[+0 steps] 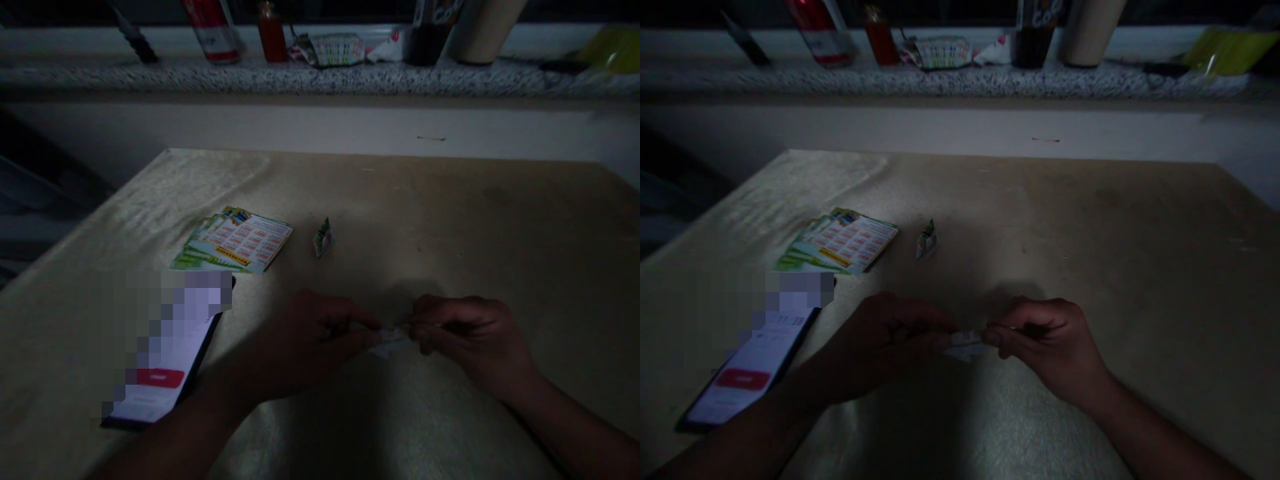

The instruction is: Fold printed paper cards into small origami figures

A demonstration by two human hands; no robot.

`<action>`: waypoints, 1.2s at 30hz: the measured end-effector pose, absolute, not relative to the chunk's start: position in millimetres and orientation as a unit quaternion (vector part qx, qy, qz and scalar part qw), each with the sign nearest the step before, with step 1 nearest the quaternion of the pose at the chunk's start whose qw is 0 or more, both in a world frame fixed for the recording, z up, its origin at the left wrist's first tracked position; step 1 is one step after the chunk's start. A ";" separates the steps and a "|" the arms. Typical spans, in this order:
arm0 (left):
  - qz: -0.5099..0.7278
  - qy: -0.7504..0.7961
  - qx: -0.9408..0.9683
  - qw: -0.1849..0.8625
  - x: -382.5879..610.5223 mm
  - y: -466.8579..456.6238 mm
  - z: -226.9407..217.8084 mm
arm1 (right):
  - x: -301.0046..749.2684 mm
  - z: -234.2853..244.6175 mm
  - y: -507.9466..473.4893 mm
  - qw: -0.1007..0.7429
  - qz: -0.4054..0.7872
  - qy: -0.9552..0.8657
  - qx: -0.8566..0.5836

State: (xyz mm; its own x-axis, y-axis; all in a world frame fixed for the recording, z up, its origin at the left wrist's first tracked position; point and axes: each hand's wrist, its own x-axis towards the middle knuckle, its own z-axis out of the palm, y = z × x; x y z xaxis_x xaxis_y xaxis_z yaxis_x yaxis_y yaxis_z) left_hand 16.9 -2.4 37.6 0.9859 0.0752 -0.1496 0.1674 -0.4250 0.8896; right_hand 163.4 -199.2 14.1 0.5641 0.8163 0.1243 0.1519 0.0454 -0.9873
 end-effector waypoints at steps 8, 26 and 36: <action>0.217 -0.001 0.946 0.240 15.3 -14.0 41.4 | 163.0 10.6 -198.8 0.607 0.300 -0.369 -0.637; 0.047 0.063 0.878 0.472 23.2 -21.9 35.6 | 155.6 11.9 -196.3 0.536 0.222 -0.459 -0.673; -0.065 0.088 0.704 0.701 19.9 -19.6 32.6 | 162.6 16.4 -199.4 0.581 0.426 -0.384 -0.578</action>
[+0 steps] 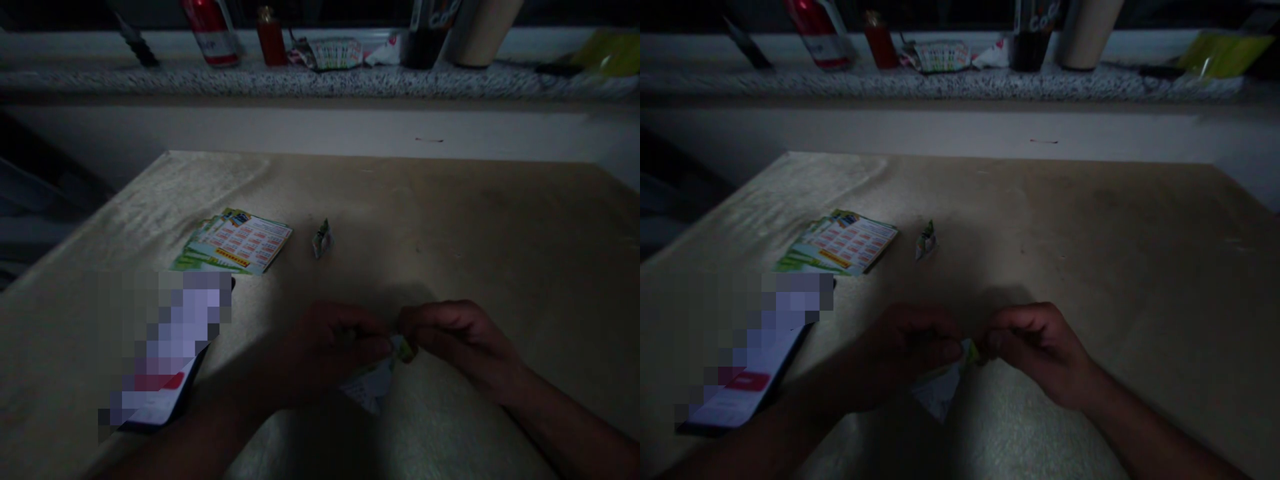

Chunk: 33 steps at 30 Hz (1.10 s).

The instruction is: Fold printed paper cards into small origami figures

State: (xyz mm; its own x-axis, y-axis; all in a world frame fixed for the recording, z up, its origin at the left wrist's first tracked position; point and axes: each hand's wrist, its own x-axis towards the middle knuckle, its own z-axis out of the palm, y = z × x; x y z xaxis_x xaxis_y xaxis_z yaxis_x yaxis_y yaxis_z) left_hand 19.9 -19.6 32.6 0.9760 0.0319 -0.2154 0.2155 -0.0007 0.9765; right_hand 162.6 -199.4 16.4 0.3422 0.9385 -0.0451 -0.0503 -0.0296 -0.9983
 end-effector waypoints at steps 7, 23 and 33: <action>-0.093 0.113 0.591 0.793 26.3 -26.5 35.6 | 160.2 11.2 -200.5 0.593 0.404 -0.415 -0.559; -0.033 0.096 0.717 0.690 22.5 -30.3 28.3 | 150.3 12.4 -198.0 0.577 0.304 -0.426 -0.627; 0.020 0.056 0.817 0.574 24.8 -32.2 33.0 | 143.1 19.6 -192.3 0.547 0.198 -0.446 -0.680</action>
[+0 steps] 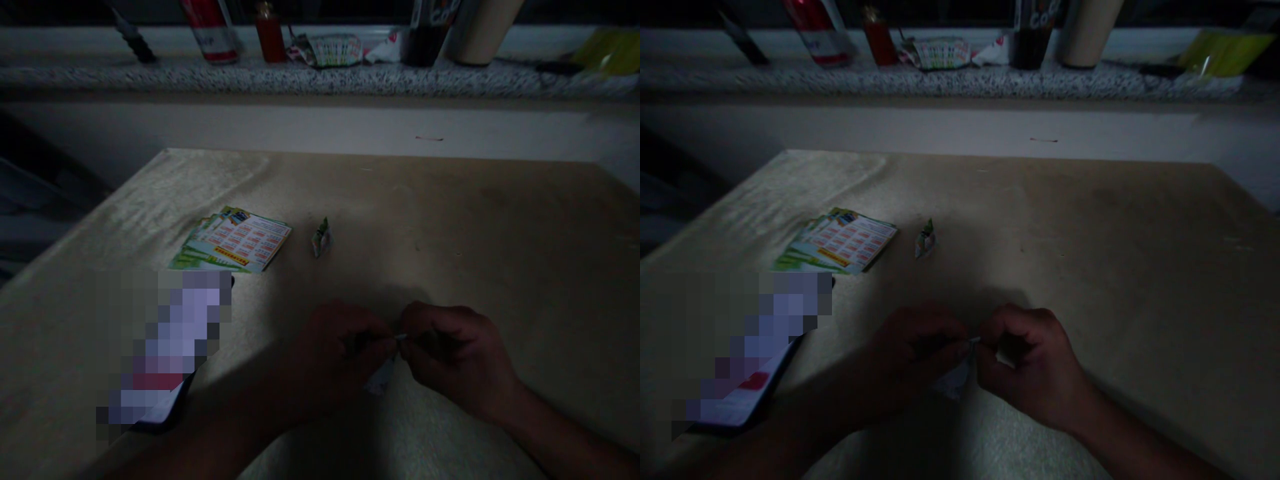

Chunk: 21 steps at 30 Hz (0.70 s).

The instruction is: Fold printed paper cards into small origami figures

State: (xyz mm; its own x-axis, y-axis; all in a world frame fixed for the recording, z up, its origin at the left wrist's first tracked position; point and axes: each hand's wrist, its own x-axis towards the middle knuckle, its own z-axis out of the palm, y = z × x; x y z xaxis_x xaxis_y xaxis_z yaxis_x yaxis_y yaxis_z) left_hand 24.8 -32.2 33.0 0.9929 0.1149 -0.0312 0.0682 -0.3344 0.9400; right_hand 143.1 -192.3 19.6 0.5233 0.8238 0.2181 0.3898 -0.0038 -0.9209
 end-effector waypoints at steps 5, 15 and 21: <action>0.013 0.041 0.846 0.532 24.2 -30.6 36.6 | 145.3 20.9 -194.9 0.535 0.180 -0.456 -0.688; 0.002 0.050 0.818 0.573 24.9 -27.4 31.3 | 142.8 22.7 -193.1 0.509 0.224 -0.450 -0.699; -0.029 0.072 0.782 0.618 24.8 -30.7 30.2 | 141.2 26.0 -193.5 0.486 0.178 -0.463 -0.720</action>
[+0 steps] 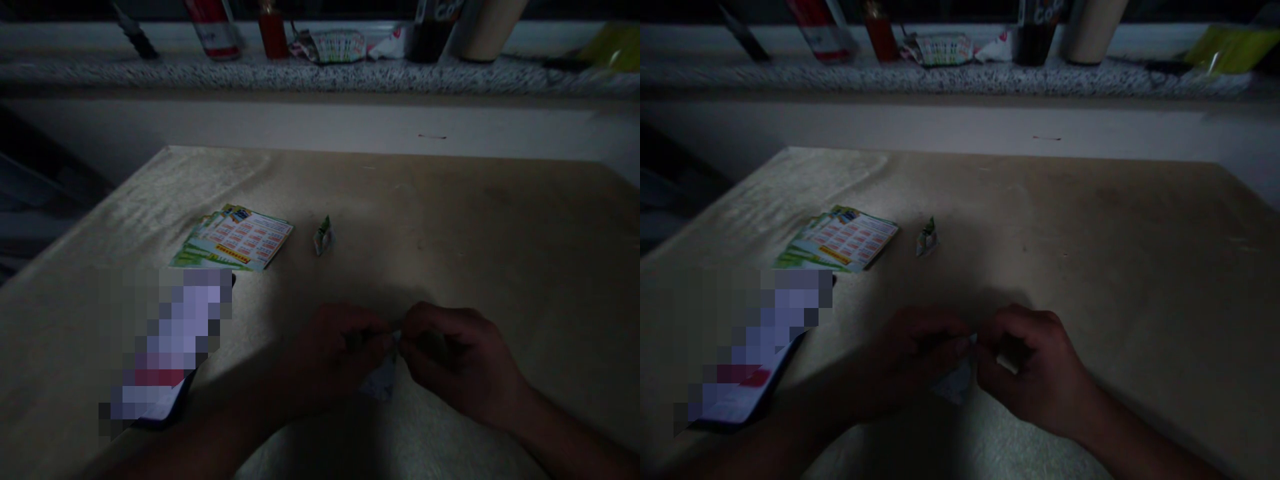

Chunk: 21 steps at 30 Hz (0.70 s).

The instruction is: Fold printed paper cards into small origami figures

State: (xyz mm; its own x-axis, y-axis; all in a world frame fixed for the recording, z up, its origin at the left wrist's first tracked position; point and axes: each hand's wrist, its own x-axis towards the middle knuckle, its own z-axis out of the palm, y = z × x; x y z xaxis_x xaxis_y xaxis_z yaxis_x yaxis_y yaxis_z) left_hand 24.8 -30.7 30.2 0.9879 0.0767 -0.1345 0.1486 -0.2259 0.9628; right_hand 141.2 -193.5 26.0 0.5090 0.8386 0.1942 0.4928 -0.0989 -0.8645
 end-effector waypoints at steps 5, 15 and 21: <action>-0.001 0.043 0.824 0.564 26.5 -34.5 32.6 | 139.5 24.0 -193.4 0.456 0.067 -0.520 -0.719; 0.011 0.014 0.838 0.546 24.8 -38.2 33.8 | 141.7 26.0 -192.3 0.446 -0.015 -0.566 -0.693; 0.033 0.057 0.826 0.560 25.3 -39.6 31.7 | 143.8 22.3 -194.7 0.455 0.072 -0.527 -0.714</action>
